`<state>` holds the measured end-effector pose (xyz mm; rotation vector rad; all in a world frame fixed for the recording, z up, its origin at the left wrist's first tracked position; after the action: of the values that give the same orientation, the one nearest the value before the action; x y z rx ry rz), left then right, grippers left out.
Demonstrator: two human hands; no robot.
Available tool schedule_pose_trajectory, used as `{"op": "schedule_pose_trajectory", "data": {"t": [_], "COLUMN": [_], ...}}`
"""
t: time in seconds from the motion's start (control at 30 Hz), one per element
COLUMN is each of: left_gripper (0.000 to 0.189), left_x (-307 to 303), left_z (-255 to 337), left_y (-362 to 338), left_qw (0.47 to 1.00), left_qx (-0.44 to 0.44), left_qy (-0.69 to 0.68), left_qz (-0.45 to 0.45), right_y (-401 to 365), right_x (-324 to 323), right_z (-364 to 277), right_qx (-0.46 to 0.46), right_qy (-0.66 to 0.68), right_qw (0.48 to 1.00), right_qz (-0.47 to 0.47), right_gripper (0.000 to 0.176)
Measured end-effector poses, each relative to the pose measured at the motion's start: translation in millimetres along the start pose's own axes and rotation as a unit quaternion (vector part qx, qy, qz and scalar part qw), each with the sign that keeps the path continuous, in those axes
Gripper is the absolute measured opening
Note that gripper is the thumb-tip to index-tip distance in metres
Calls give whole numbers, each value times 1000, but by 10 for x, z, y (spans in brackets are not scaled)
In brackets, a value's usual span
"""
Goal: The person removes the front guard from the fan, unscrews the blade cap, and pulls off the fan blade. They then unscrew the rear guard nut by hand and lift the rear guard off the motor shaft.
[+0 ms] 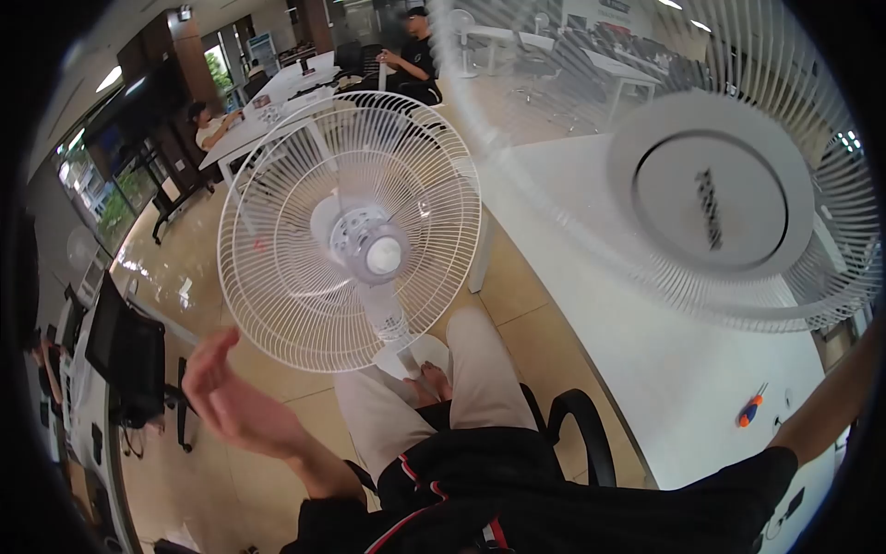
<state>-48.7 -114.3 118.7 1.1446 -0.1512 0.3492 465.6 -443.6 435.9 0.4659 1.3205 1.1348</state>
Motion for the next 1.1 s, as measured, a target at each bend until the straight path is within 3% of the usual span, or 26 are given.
{"op": "schedule_pose_trajectory", "data": {"t": [0.07,0.13,0.17,0.2,0.27,0.33,0.4,0.47,0.53,0.57,0.63,0.73,0.83,0.87,0.93,1.0,1.03,1.07,1.1], "left_gripper": [74,97,98,99,97,92,69,48,34,31,33,43,44,45,45,43,42,40,40], "left_x": [289,480,523,546,503,457,295,194,96,5,-41,-100,-92,-160,-523,-445,-407,-35,52], "left_z": [165,175,179,181,177,176,112,-106,-266,-335,-311,-187,-163,-215,-554,-662,-717,-539,-502], "left_y": [60,119,132,148,160,133,53,-176,-291,-296,-267,-148,-60,-71,-184,-154,-140,-13,-13], "left_qw": [998,996,994,992,976,934,897,893,887,887,884,881,862,866,830,820,814,814,810], "left_qx": [-12,36,12,-11,-76,-163,-252,-305,-332,-334,-348,-356,-375,-378,-345,-368,-378,-432,-440], "left_qy": [-55,-68,-93,-116,-189,-288,-312,-321,-321,-317,-297,-272,-264,-272,-438,-438,-438,-304,-244], "left_qz": [-29,-52,-52,-53,-81,-135,-184,-76,5,33,90,151,216,183,-3,32,49,242,300], "right_y": [303,573,664,524,469,721,1003,1376,1626,1690,1746,1685,1433,1332,1125,938,888,828,778], "right_x": [505,1000,1161,1075,1252,1999,2308,2558,2840,3022,3374,3885,4414,4618,5008,5291,5359,5419,5468], "right_z": [-100,-210,-221,111,372,-123,-446,-486,-607,-701,-758,-562,-346,-231,-64,5,-8,-49,-85], "right_qx": [104,196,238,388,456,298,191,142,74,34,48,26,118,177,268,326,340,356,373], "right_qy": [233,450,548,582,560,469,365,327,351,364,400,333,340,371,462,577,572,567,562], "right_qw": [967,871,800,713,686,831,904,895,873,878,885,934,929,907,838,737,736,734,731], "right_qz": [-14,-37,-52,47,93,2,-112,-269,-331,-310,-233,-131,-85,-93,-111,-129,-121,-115,-107], "right_gripper": [55,59,61,62,63,64,69,72,70,65,57,52,56,61,67,67,67,67,67]}}
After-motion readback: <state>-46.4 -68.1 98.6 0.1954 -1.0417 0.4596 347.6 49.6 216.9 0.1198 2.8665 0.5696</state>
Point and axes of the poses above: each hand's wrist, its own y-axis towards the middle knuckle, its own x-axis out of the palm, z = x × y, the point moved 1 cm from there along y, towards the middle knuckle, and after that the axes turned 2 degrees about z, right-handed, at the moved point
